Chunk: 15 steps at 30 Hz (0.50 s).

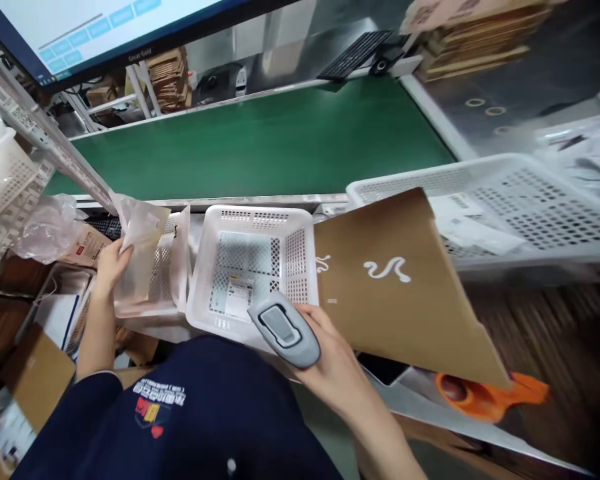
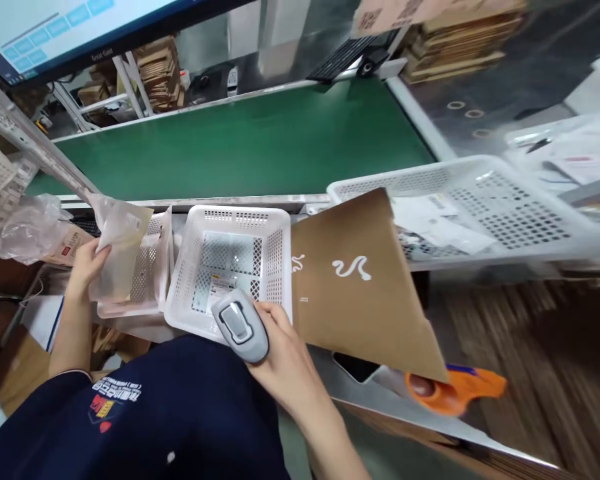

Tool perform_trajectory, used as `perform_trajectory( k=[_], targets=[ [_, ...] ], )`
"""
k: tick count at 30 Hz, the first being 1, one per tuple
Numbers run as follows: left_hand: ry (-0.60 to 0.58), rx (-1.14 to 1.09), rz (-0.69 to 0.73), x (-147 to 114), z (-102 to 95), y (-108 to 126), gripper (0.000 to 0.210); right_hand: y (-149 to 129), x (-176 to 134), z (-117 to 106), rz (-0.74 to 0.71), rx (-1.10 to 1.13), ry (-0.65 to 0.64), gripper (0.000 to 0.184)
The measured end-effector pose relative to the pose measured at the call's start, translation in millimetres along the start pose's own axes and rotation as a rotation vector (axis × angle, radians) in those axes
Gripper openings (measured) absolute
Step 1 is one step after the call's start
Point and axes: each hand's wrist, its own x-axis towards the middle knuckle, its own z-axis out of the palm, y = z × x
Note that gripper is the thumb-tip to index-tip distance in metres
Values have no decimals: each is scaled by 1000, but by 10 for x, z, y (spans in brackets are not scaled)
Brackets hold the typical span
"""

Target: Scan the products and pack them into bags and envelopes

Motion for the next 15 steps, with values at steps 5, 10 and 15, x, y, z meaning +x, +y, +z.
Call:
perform_trajectory(
  k=[5, 10, 15],
  targets=[
    [7, -143, 322, -334, -350, 634, 29, -214, 62, -134, -122, 12, 46, 78],
    [-125, -247, 494, -499, -213, 1101, 25, -330, -32, -168, -52, 9, 54, 83],
    [-224, -404, 477, -493, 137, 1380, 30, -143, -328, -170, 11, 70, 181, 62]
  ],
)
